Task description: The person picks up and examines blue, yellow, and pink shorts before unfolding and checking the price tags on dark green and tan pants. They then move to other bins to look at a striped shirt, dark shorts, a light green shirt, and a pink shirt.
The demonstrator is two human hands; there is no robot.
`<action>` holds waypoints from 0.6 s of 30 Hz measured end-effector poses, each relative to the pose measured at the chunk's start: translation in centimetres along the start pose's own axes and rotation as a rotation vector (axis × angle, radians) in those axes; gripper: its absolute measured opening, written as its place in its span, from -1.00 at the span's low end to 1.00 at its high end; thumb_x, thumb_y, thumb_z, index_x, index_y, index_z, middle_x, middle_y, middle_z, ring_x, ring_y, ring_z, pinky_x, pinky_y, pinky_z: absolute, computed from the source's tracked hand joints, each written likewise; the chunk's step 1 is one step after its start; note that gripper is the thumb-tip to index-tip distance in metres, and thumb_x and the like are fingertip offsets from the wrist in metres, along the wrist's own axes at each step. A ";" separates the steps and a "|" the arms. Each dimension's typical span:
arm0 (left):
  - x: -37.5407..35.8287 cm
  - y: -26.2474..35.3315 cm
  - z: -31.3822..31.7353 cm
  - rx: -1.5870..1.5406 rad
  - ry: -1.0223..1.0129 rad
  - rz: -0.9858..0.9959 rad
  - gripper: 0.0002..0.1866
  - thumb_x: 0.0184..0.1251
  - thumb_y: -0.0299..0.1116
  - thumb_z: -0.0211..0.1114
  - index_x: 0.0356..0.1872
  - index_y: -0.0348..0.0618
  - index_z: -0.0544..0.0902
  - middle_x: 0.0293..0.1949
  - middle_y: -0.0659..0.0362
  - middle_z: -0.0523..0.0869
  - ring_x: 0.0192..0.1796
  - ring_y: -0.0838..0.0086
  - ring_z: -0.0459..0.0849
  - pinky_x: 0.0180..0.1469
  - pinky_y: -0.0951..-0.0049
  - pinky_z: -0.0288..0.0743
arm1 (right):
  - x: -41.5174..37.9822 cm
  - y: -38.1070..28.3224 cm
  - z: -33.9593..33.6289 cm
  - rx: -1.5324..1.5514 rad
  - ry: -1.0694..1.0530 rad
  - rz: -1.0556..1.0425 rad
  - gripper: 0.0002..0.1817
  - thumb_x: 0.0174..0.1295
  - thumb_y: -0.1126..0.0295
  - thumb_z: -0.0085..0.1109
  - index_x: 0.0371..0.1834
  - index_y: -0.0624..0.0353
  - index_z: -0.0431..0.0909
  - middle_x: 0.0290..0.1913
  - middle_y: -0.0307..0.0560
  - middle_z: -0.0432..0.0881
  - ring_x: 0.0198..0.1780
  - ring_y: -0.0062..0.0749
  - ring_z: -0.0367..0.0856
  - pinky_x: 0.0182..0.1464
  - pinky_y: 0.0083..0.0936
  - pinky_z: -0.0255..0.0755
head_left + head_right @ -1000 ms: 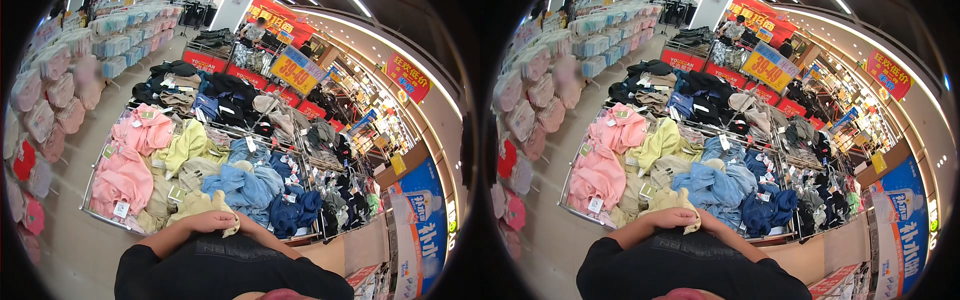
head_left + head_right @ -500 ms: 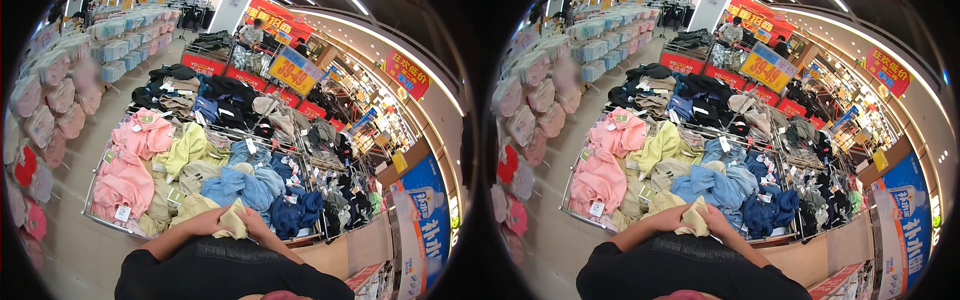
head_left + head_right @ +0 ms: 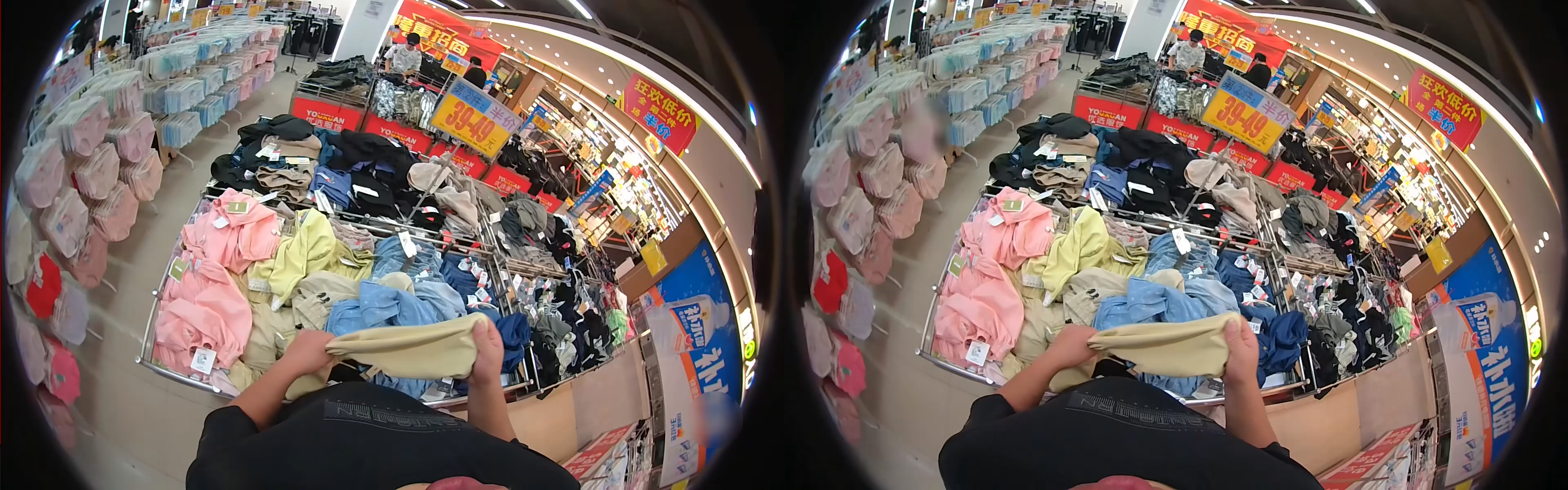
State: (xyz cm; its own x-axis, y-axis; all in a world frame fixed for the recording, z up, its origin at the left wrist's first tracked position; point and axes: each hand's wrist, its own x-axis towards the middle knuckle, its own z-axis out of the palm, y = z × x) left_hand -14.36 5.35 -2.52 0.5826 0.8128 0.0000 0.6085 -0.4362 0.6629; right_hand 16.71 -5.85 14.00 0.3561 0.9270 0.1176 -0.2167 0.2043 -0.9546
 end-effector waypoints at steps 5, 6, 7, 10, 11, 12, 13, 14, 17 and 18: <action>-0.4 -0.3 -2.4 -0.121 -0.005 -0.253 -0.65 0.18 -0.08 0.43 -0.11 -0.06 0.74 -0.15 -0.04 0.79 -0.04 0.05 0.75 0.00 0.14 0.58 | 1.0 -2.0 -0.3 0.100 0.025 -0.172 -0.72 0.62 0.23 -0.03 0.06 0.24 0.53 -0.12 -0.10 0.71 -0.18 -0.48 0.71 -0.10 -0.49 0.64; -0.2 -0.5 -2.4 -0.213 -0.001 -0.278 -0.62 0.19 -0.09 0.43 -0.06 -0.07 0.74 -0.14 -0.04 0.80 -0.04 0.08 0.76 0.01 0.17 0.59 | 1.5 -1.4 -0.8 0.140 0.043 -0.170 -0.71 0.61 0.24 -0.02 0.11 0.24 0.52 -0.07 -0.09 0.71 -0.15 -0.46 0.72 -0.12 -0.50 0.65; 0.1 -0.7 -2.2 -0.305 0.005 -0.302 -0.59 0.20 -0.09 0.44 0.00 -0.09 0.73 -0.13 -0.04 0.80 -0.05 0.11 0.77 0.01 0.19 0.59 | 1.9 -0.7 -0.8 0.085 0.103 -0.136 -0.71 0.61 0.25 -0.02 0.13 0.25 0.51 -0.05 -0.07 0.71 -0.13 -0.43 0.72 -0.08 -0.48 0.65; 0.7 -0.4 -2.2 -0.573 0.155 -0.362 -0.49 0.21 -0.15 0.44 0.14 -0.18 0.67 -0.13 -0.01 0.80 -0.09 0.23 0.77 0.02 0.27 0.59 | 3.0 2.3 -0.5 -0.291 0.203 -0.057 -0.65 0.58 0.33 -0.01 0.30 0.29 0.45 0.11 -0.05 0.67 0.07 -0.40 0.67 0.11 -0.43 0.58; 0.8 0.1 -2.3 -0.660 0.229 -0.380 -0.46 0.21 -0.18 0.45 0.18 -0.22 0.64 -0.13 0.01 0.80 -0.11 0.27 0.77 0.02 0.29 0.58 | 2.8 3.3 -0.6 -0.466 0.147 -0.002 -0.62 0.56 0.34 0.01 0.34 0.30 0.43 0.16 -0.03 0.64 0.16 -0.40 0.62 0.23 -0.43 0.49; 0.9 1.0 -3.3 -0.807 0.238 -0.394 -0.38 0.22 -0.24 0.45 0.29 -0.29 0.54 -0.04 0.04 0.77 -0.06 0.35 0.74 0.04 0.34 0.57 | 2.8 4.6 -0.6 -0.585 0.053 0.005 -0.56 0.56 0.32 0.02 0.40 0.31 0.38 0.23 0.01 0.60 0.20 -0.37 0.60 0.27 -0.42 0.46; 1.2 0.8 -2.7 -0.922 0.285 -0.374 -0.38 0.23 -0.25 0.44 0.29 -0.29 0.53 0.00 0.05 0.76 -0.02 0.36 0.72 0.07 0.35 0.57 | 2.7 5.9 -0.6 -0.703 -0.043 0.012 -0.50 0.56 0.30 0.03 0.45 0.31 0.33 0.31 0.06 0.56 0.24 -0.34 0.58 0.31 -0.40 0.42; 1.8 0.2 -1.6 -1.038 0.333 -0.353 -0.39 0.25 -0.26 0.44 0.30 -0.30 0.53 0.04 0.05 0.74 0.01 0.37 0.71 0.09 0.36 0.56 | 2.0 6.9 -0.2 -0.737 -0.076 0.016 -0.46 0.55 0.28 0.04 0.49 0.31 0.29 0.35 0.09 0.53 0.26 -0.33 0.56 0.33 -0.40 0.40; 1.9 1.4 -1.3 -1.006 0.365 -0.268 -0.37 0.32 -0.25 0.41 0.36 -0.30 0.48 0.15 0.06 0.69 0.13 0.39 0.66 0.18 0.39 0.52 | 0.6 8.6 2.2 -0.794 -0.249 0.044 -0.35 0.54 0.24 0.07 0.59 0.29 0.16 0.46 0.15 0.43 0.31 -0.29 0.53 0.36 -0.40 0.36; 1.8 2.4 -1.5 -0.931 0.355 -0.237 -0.36 0.35 -0.24 0.41 0.39 -0.30 0.46 0.18 0.05 0.67 0.17 0.39 0.64 0.22 0.40 0.51 | 0.1 8.2 3.2 -0.780 -0.360 0.066 -0.32 0.54 0.24 0.08 0.61 0.28 0.12 0.48 0.16 0.40 0.32 -0.28 0.52 0.36 -0.40 0.35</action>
State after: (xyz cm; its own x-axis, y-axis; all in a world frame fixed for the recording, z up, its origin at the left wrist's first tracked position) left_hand -12.68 6.36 0.16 0.2163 0.9726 -0.0852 -0.0612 0.1006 0.9930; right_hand 12.08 -3.08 7.06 0.0264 0.9996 0.0092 0.5069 -0.0055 -0.8620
